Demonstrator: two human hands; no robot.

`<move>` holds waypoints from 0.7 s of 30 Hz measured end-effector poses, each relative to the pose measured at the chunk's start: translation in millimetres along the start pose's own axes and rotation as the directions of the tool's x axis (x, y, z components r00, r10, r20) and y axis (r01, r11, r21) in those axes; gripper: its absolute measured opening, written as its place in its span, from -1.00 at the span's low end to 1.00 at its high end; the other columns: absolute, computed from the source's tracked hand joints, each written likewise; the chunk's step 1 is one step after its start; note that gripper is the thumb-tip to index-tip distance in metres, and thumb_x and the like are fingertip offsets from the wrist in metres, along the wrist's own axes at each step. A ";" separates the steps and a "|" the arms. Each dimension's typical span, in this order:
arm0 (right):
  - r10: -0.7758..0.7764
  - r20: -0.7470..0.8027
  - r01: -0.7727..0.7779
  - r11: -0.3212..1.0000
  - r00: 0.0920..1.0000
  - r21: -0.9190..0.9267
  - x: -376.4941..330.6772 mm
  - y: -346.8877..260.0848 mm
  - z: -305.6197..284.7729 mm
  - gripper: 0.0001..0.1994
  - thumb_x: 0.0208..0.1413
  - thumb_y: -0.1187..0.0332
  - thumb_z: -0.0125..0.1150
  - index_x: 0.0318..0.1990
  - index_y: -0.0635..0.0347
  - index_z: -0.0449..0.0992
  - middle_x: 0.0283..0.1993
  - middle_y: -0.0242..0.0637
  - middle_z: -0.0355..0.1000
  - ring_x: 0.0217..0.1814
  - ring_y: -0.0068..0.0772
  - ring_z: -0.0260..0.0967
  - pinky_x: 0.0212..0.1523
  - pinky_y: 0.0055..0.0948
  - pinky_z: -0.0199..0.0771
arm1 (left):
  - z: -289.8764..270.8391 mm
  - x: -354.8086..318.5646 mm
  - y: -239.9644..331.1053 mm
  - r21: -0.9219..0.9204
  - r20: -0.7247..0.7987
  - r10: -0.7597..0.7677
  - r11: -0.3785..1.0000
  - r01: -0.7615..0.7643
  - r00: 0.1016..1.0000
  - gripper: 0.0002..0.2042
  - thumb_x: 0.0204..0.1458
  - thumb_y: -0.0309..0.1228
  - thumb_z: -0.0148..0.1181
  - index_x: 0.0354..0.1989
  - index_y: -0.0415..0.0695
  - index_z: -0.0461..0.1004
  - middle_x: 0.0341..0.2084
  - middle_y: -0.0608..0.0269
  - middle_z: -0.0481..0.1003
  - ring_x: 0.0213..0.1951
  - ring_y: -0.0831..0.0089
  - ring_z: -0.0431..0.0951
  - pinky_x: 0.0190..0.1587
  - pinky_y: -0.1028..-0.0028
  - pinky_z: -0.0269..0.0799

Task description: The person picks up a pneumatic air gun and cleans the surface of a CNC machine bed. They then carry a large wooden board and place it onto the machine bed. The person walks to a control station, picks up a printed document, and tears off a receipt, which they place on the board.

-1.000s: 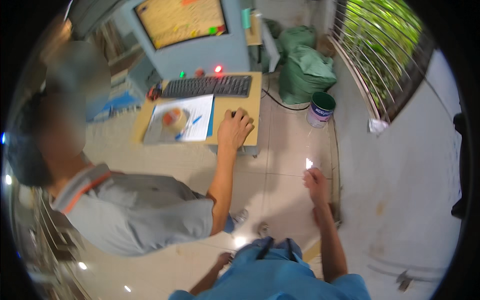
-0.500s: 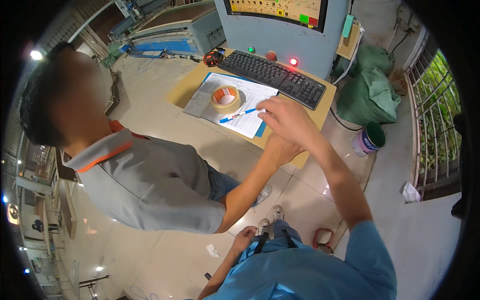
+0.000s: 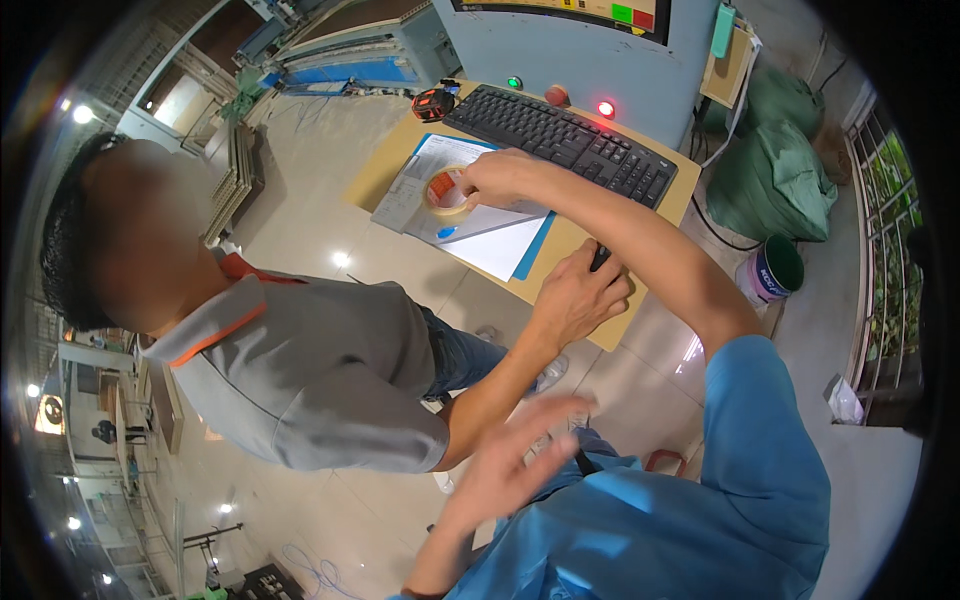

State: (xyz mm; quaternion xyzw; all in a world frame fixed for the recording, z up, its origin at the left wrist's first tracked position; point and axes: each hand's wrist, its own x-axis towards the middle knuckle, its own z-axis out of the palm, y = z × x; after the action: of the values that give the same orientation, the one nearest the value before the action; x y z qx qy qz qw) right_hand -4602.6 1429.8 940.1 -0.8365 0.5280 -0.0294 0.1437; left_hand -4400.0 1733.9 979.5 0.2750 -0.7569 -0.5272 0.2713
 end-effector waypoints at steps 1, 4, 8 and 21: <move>0.008 0.021 -0.009 0.999 1.000 0.032 -1.1 2.6 2.1 -0.73 0.09 0.27 0.19 -0.07 -0.04 0.67 -0.09 -0.16 0.61 -0.02 -0.05 0.57 -0.03 -0.04 0.53 | -6.1 18.3 4.1 0.140 -0.098 -0.074 0.986 0.087 0.992 -0.69 0.31 -0.38 0.09 0.14 -0.24 0.51 0.03 0.01 0.55 0.07 0.21 0.55 0.14 0.29 0.41; -0.053 -0.046 0.055 0.997 0.998 0.051 -9.1 9.2 10.4 -0.69 0.09 0.24 0.22 0.00 -0.03 0.63 -0.08 -0.12 0.61 -0.04 0.01 0.57 -0.03 -0.03 0.52 | -24.2 82.8 -11.7 0.322 -0.386 -0.009 0.936 0.144 0.923 -0.72 0.31 -0.40 0.06 0.10 -0.27 0.50 -0.08 -0.08 0.55 -0.06 0.13 0.59 -0.03 0.24 0.47; -0.121 -0.133 0.131 0.989 0.984 0.072 -19.3 14.6 22.8 -0.62 0.05 0.30 0.31 0.07 -0.01 0.50 -0.14 -0.07 0.59 -0.05 0.08 0.56 -0.08 -0.01 0.51 | -50.2 145.4 -47.5 0.537 -0.552 0.141 0.814 0.221 0.822 -0.74 0.30 -0.43 0.00 0.06 -0.20 0.52 -0.01 -0.14 0.52 -0.03 -0.12 0.55 0.00 0.15 0.46; -0.076 -0.154 0.099 0.985 0.985 0.143 -43.5 33.7 24.8 -0.50 0.00 0.55 0.17 0.17 0.00 0.45 -0.12 -0.01 0.55 -0.02 0.07 0.55 -0.06 0.02 0.50 | -64.4 151.7 -117.2 0.701 -0.354 -0.084 0.636 0.324 0.931 -0.72 0.23 -0.44 -0.02 -0.03 -0.16 0.62 0.03 0.10 0.58 -0.02 0.00 0.60 0.07 0.13 0.50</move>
State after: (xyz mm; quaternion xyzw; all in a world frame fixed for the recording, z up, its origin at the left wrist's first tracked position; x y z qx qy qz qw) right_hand -4646.3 1460.3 911.7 -0.8413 0.4962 -0.1372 0.1652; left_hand -4446.0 1551.2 905.9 0.5203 -0.8213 -0.1500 0.1793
